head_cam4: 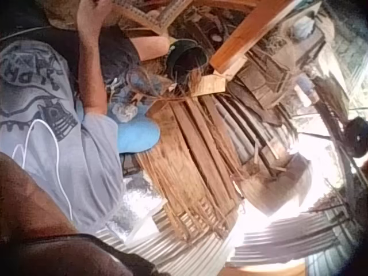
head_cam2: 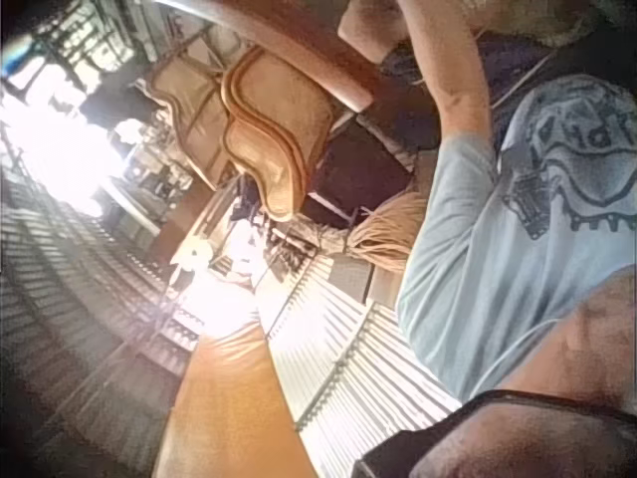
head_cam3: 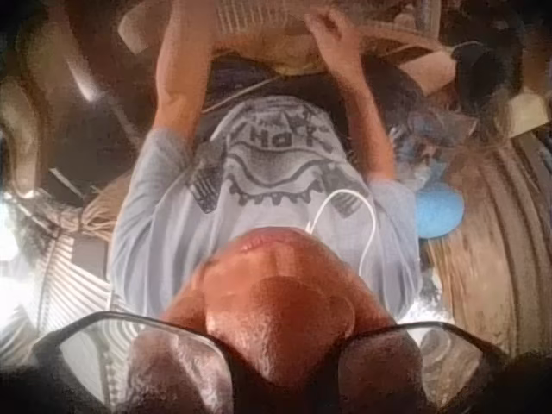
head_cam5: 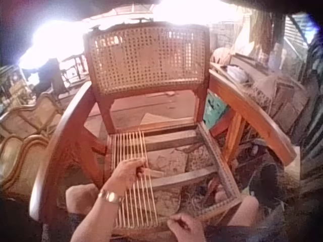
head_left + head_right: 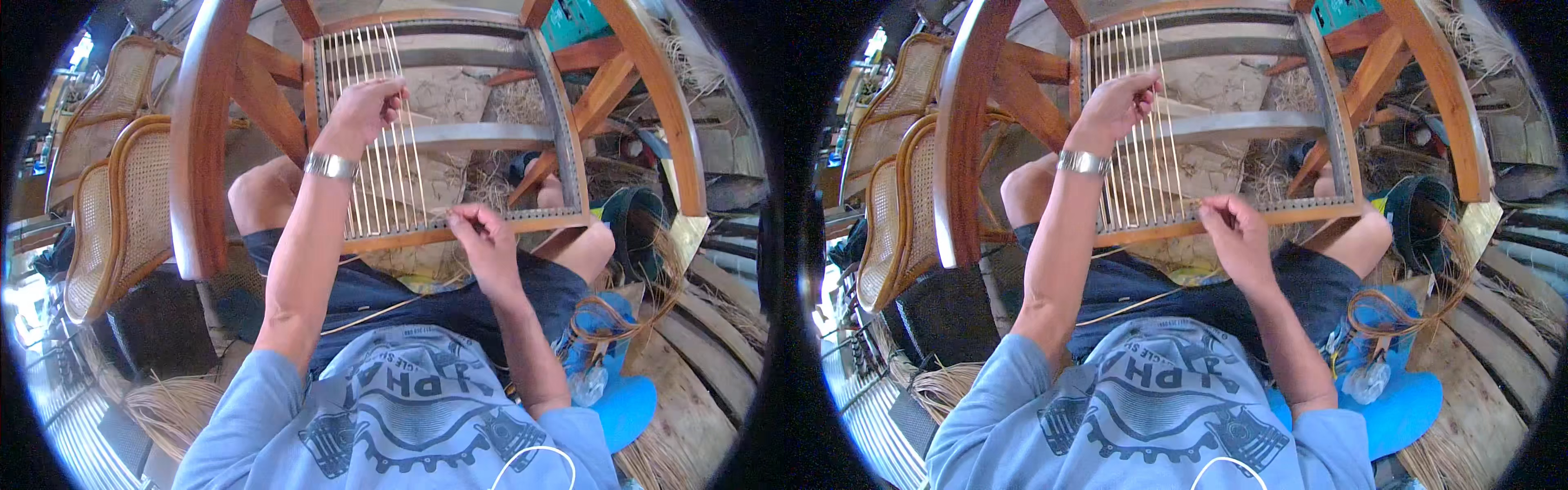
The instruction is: Repairing a wooden chair by weaving new cane or fiber into the seat frame.
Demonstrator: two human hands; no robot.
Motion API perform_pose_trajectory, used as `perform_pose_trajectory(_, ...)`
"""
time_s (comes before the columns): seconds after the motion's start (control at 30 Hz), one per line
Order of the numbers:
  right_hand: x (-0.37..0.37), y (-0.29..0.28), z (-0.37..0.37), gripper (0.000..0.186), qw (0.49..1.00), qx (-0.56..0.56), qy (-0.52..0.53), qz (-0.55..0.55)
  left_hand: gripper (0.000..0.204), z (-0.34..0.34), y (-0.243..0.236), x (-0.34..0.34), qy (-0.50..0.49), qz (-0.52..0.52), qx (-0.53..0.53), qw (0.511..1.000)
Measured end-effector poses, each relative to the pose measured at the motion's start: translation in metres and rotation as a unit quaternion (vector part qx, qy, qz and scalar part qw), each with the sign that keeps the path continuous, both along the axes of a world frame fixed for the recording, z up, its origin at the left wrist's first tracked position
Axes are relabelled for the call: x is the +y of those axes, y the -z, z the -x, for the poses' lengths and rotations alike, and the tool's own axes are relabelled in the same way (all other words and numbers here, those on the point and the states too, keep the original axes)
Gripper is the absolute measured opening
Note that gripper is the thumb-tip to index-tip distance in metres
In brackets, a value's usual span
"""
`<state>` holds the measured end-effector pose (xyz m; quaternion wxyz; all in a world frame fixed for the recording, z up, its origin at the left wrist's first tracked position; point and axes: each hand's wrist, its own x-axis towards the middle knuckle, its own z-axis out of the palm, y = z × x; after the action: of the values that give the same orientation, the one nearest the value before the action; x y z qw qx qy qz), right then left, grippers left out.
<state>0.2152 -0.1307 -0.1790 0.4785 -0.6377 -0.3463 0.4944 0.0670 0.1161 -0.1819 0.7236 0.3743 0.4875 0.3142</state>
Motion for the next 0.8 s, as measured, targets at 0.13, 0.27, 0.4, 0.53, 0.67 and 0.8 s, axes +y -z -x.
perform_pose_trajectory(0.13, 0.014, 0.008, -0.002, 0.012, 0.999, 0.029, 0.023, 0.004, 0.013, 0.018, -0.002, -0.056, 0.037, 0.029, -0.09, 0.995)
perform_pose_trajectory(0.27, 0.021, 0.011, 0.003, 0.018, 0.997, 0.07, 0.028, 0.005, 0.016, 0.022, -0.005, -0.094, 0.049, 0.055, -0.12, 0.99)
perform_pose_trajectory(0.4, 0.025, 0.003, 0.009, 0.019, 0.996, 0.078, 0.031, 0.027, 0.017, 0.023, -0.007, -0.102, 0.025, 0.06, -0.12, 0.991)
perform_pose_trajectory(0.53, 0.033, -0.004, 0.015, 0.017, 0.991, 0.112, 0.052, 0.043, 0.014, 0.018, -0.019, -0.108, 0.033, 0.044, -0.092, 0.994)
perform_pose_trajectory(0.67, 0.042, -0.005, 0.013, 0.019, 0.992, 0.122, 0.024, 0.034, 0.014, 0.018, -0.019, -0.111, 0.037, 0.014, -0.076, 0.996)
perform_pose_trajectory(0.8, 0.046, -0.012, 0.014, 0.016, 0.987, 0.153, 0.045, 0.018, 0.017, 0.017, -0.015, -0.111, 0.022, -0.025, -0.053, 0.998)
